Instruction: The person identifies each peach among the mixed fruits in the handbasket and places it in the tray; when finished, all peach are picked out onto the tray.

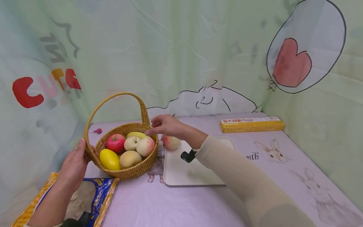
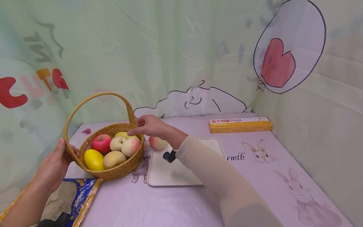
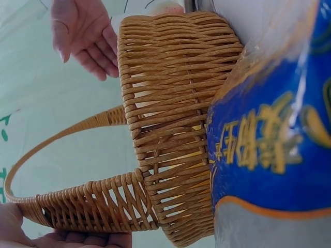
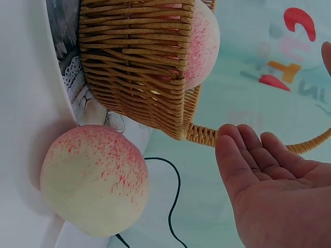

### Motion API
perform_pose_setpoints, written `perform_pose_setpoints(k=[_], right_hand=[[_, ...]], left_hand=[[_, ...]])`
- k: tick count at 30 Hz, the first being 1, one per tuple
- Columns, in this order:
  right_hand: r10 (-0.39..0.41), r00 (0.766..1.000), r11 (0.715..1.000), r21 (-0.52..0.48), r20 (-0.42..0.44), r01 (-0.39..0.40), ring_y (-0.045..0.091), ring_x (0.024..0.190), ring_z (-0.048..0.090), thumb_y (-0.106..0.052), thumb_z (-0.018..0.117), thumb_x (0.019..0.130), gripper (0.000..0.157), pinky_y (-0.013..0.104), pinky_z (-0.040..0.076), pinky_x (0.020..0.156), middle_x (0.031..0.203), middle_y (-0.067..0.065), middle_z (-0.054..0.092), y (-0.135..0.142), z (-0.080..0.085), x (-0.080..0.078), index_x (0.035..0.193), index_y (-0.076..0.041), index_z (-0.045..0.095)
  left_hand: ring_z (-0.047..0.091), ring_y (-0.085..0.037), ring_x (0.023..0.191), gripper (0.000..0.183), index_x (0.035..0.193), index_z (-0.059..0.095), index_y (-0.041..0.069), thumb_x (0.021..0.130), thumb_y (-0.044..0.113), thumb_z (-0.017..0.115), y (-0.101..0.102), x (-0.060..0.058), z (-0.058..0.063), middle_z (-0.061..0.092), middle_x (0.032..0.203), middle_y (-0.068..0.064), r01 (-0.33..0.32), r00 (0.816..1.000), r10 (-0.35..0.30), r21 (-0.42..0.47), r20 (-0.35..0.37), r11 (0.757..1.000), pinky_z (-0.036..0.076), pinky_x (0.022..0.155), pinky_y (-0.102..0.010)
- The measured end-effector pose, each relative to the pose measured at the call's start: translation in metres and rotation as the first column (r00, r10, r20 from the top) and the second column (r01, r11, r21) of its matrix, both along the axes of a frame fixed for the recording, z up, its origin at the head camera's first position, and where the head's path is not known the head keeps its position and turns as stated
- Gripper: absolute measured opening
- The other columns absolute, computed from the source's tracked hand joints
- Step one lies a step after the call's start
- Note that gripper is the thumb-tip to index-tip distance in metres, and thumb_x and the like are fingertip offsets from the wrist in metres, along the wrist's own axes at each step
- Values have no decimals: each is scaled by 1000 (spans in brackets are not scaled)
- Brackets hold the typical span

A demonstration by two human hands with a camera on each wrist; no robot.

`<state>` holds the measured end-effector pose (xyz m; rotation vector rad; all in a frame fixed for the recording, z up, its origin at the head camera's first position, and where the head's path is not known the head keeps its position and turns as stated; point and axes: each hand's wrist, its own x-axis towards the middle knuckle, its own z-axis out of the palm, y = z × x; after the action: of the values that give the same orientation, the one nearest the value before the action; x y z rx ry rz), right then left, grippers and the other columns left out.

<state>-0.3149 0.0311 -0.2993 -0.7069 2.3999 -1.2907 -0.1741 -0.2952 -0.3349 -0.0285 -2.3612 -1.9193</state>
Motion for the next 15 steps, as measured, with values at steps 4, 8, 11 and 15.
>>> perform_pose_setpoints(k=[4,8,11,15], right_hand=[[45,999,998,47,-28,-43,21,122,60,-43,83,87,78,37,52,103,133,6,64,-6,3,-1,147,-3,52],[85,995,993,90,-53,-80,19,119,60,-44,83,87,77,35,52,103,130,5,65,-12,5,-2,146,-4,53],[115,991,987,121,-65,-106,17,119,60,-44,83,87,76,34,52,103,132,5,65,-16,5,-4,146,-6,54],[155,985,978,150,-70,-143,17,122,59,-44,84,86,75,35,50,106,136,7,64,-22,4,-9,144,-7,55]], left_hand=[[53,-13,103,62,119,47,8,106,64,25,1,0,1,57,102,6,-1,1000,1,-4,14,1000,42,90,-12],[53,-13,103,63,119,47,6,107,63,24,2,0,1,57,101,6,-9,1000,9,-17,23,1000,42,90,-12],[53,-14,105,64,119,48,5,107,63,23,2,-1,1,57,102,6,-12,999,13,-27,32,1000,41,90,-11],[53,-13,106,66,119,47,5,106,66,23,1,-1,2,57,102,6,-21,999,22,-28,47,999,41,91,-10]])
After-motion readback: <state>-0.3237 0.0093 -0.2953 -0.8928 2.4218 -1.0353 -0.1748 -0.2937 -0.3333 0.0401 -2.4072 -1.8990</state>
